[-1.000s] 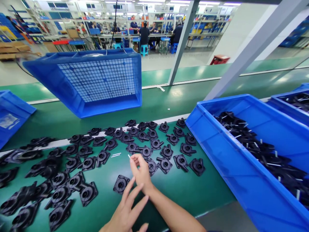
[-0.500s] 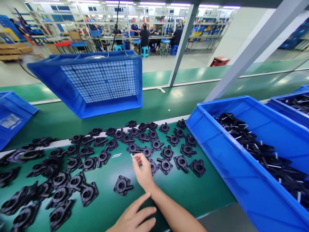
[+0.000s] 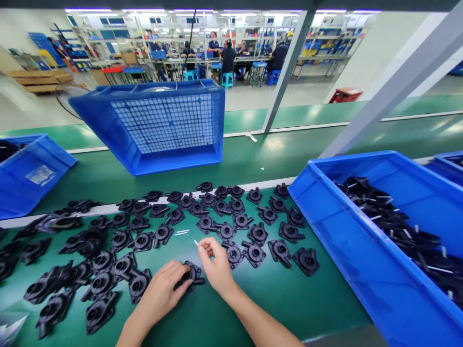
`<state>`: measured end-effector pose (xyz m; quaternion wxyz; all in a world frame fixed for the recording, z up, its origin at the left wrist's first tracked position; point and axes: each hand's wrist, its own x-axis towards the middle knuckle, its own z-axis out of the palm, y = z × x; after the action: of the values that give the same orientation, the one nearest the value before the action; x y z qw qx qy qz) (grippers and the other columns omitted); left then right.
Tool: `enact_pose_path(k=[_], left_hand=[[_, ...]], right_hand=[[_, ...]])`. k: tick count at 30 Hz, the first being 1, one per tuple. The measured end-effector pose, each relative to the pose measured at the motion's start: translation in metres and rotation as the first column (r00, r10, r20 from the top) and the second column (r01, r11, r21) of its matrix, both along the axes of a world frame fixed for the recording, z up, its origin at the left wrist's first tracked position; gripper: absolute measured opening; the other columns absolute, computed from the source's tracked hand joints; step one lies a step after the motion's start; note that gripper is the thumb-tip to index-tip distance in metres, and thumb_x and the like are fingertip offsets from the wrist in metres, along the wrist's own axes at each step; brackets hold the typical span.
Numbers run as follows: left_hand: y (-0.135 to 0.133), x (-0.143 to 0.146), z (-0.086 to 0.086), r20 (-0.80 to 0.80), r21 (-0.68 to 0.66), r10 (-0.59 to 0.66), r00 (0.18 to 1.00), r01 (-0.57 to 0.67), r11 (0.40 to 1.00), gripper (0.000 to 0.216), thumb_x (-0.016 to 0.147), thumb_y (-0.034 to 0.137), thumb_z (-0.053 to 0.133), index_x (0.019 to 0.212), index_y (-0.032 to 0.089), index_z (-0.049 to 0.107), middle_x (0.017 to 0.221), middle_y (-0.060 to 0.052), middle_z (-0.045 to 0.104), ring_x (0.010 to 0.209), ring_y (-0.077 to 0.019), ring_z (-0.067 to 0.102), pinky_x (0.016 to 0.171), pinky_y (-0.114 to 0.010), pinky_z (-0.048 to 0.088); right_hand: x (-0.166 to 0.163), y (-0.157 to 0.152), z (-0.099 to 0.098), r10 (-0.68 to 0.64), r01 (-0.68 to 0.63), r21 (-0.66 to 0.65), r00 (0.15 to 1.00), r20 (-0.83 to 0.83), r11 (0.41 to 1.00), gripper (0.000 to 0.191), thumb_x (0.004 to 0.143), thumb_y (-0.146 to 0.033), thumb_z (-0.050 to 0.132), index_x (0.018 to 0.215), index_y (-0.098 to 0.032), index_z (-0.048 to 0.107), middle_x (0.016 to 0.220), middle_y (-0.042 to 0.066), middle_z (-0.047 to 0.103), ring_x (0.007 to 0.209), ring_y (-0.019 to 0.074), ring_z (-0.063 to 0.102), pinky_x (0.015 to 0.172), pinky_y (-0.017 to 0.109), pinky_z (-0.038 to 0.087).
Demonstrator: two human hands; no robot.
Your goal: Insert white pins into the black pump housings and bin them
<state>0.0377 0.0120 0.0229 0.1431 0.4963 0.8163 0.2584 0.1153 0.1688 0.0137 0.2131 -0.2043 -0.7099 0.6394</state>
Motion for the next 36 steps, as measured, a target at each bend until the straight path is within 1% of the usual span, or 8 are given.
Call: enact_pose_path(k=[3, 6, 8, 10, 13, 23, 28, 36], left_hand=[[-0.001, -0.003, 0.0, 0.267, 0.114, 0.202, 0.942, -0.239, 0.964, 0.018, 0.084, 0.031, 0.051, 0.092, 0.019, 0.062, 0.074, -0.003, 0.058, 0.071, -0.0157, 0.052, 0.068, -0.027, 0.041], [-0.006, -0.011, 0.005, 0.661, 0.155, 0.337, 0.671, -0.561, 0.813, 0.03, 0.081, 0.044, 0.054, 0.087, 0.016, 0.062, 0.067, -0.001, 0.055, 0.061, -0.0124, 0.048, 0.059, -0.023, 0.038], [-0.006, -0.015, 0.008, 0.852, 0.124, 0.275, 0.446, -0.682, 0.721, 0.038, 0.076, 0.052, 0.058, 0.081, 0.014, 0.061, 0.064, -0.001, 0.053, 0.058, -0.0109, 0.045, 0.055, -0.021, 0.035], [-0.004, -0.015, 0.01, 0.947, 0.075, 0.182, 0.266, -0.731, 0.679, 0.043, 0.07, 0.056, 0.063, 0.077, 0.013, 0.059, 0.061, 0.001, 0.049, 0.055, -0.0096, 0.041, 0.052, -0.021, 0.032], [0.001, -0.011, 0.011, 0.987, 0.028, 0.094, 0.128, -0.722, 0.692, 0.044, 0.066, 0.055, 0.068, 0.074, 0.013, 0.056, 0.06, 0.003, 0.044, 0.054, -0.0082, 0.037, 0.049, -0.02, 0.029], [0.003, -0.004, 0.005, 0.974, 0.058, 0.085, 0.209, -0.595, 0.801, 0.035, 0.081, 0.05, 0.054, 0.077, 0.015, 0.051, 0.06, 0.004, 0.039, 0.054, -0.0072, 0.034, 0.053, -0.02, 0.027], [0.001, -0.006, 0.004, 0.947, 0.081, 0.112, 0.299, -0.565, 0.821, 0.035, 0.083, 0.049, 0.051, 0.073, 0.015, 0.049, 0.059, 0.004, 0.038, 0.055, -0.0075, 0.034, 0.054, -0.021, 0.028], [0.0, -0.009, 0.005, 0.895, 0.105, 0.151, 0.42, -0.527, 0.843, 0.035, 0.082, 0.049, 0.052, 0.072, 0.015, 0.049, 0.057, 0.004, 0.042, 0.053, -0.0074, 0.037, 0.054, -0.02, 0.03]], right_hand=[[0.003, -0.001, 0.004, 0.026, -0.026, 0.005, 1.0, -0.013, 1.0, 0.014, 0.088, -0.03, 0.049, 0.086, -0.017, 0.055, 0.076, 0.0, 0.052, 0.071, 0.0121, 0.049, 0.067, 0.023, 0.04], [0.007, -0.006, 0.007, 0.091, -0.091, 0.032, 0.995, -0.028, 0.995, 0.012, 0.088, -0.028, 0.05, 0.083, -0.018, 0.055, 0.074, 0.0, 0.052, 0.069, 0.0119, 0.049, 0.065, 0.023, 0.04], [0.01, -0.01, 0.009, 0.156, -0.154, 0.057, 0.987, -0.038, 0.986, 0.011, 0.087, -0.025, 0.05, 0.081, -0.018, 0.056, 0.072, -0.001, 0.053, 0.068, 0.0116, 0.049, 0.065, 0.022, 0.04], [0.013, -0.014, 0.01, 0.215, -0.211, 0.075, 0.975, -0.047, 0.975, 0.01, 0.087, -0.023, 0.05, 0.08, -0.018, 0.056, 0.07, -0.001, 0.053, 0.067, 0.0113, 0.049, 0.064, 0.022, 0.04], [0.014, -0.019, 0.01, 0.256, -0.251, 0.088, 0.965, -0.048, 0.964, 0.009, 0.086, -0.022, 0.05, 0.079, -0.018, 0.056, 0.069, -0.001, 0.054, 0.065, 0.0108, 0.05, 0.064, 0.021, 0.04], [0.012, -0.02, 0.009, 0.278, -0.278, 0.044, 0.961, 0.01, 0.96, 0.008, 0.084, -0.02, 0.053, 0.077, -0.018, 0.056, 0.065, -0.003, 0.054, 0.062, 0.01, 0.05, 0.061, 0.02, 0.04], [0.012, -0.022, 0.007, 0.293, -0.294, 0.021, 0.955, 0.036, 0.956, 0.009, 0.084, -0.02, 0.051, 0.077, -0.018, 0.055, 0.065, -0.003, 0.053, 0.061, 0.0099, 0.049, 0.06, 0.02, 0.039], [0.014, -0.021, 0.0, 0.321, -0.318, -0.099, 0.947, 0.02, 0.943, 0.011, 0.085, -0.02, 0.05, 0.096, -0.02, 0.051, 0.067, -0.005, 0.049, 0.063, 0.0096, 0.048, 0.062, 0.021, 0.038]])
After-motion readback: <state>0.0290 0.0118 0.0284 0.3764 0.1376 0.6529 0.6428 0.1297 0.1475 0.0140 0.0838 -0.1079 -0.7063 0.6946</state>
